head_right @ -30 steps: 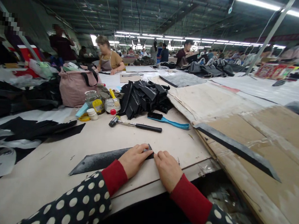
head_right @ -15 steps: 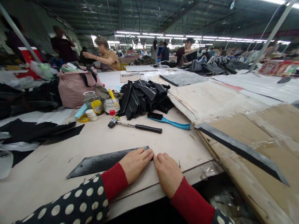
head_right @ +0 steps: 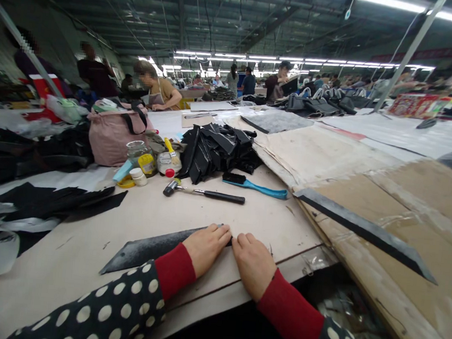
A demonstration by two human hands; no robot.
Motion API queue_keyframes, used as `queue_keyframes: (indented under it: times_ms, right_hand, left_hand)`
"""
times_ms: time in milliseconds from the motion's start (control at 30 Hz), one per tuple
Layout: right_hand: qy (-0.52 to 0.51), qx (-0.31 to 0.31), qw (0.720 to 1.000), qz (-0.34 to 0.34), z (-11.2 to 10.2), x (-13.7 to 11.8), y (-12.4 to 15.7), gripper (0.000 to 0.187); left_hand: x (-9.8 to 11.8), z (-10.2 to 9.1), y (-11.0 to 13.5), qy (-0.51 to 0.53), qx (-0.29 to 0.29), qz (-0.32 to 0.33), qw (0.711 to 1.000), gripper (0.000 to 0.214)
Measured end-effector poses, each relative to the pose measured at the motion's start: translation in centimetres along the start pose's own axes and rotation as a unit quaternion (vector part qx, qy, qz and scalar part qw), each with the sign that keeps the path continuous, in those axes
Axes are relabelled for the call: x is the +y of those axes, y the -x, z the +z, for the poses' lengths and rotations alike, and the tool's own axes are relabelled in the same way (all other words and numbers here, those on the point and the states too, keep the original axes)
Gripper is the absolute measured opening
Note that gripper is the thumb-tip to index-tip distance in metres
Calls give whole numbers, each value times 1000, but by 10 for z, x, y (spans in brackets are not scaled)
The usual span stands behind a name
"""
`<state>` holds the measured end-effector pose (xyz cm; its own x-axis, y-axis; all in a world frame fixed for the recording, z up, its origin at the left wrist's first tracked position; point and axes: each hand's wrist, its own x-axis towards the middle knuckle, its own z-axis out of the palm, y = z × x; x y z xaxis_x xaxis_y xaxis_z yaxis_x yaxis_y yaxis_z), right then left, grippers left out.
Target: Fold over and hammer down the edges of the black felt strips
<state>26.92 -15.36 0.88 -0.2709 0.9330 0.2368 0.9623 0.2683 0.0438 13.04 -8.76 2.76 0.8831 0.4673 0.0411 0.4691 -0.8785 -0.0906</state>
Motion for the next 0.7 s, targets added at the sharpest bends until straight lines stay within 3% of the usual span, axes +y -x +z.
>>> queue_keyframes:
  times_ms: [467, 700]
  right_hand:
    - [-3, -23, 1000, 13, -5, 0, -1, 13]
    - [-19, -39, 999, 26, -7, 2, 4, 17]
  left_hand:
    - [-8, -9, -5, 7, -20, -20, 1000, 21]
    - [-17, -15, -5, 19, -14, -61, 998, 15]
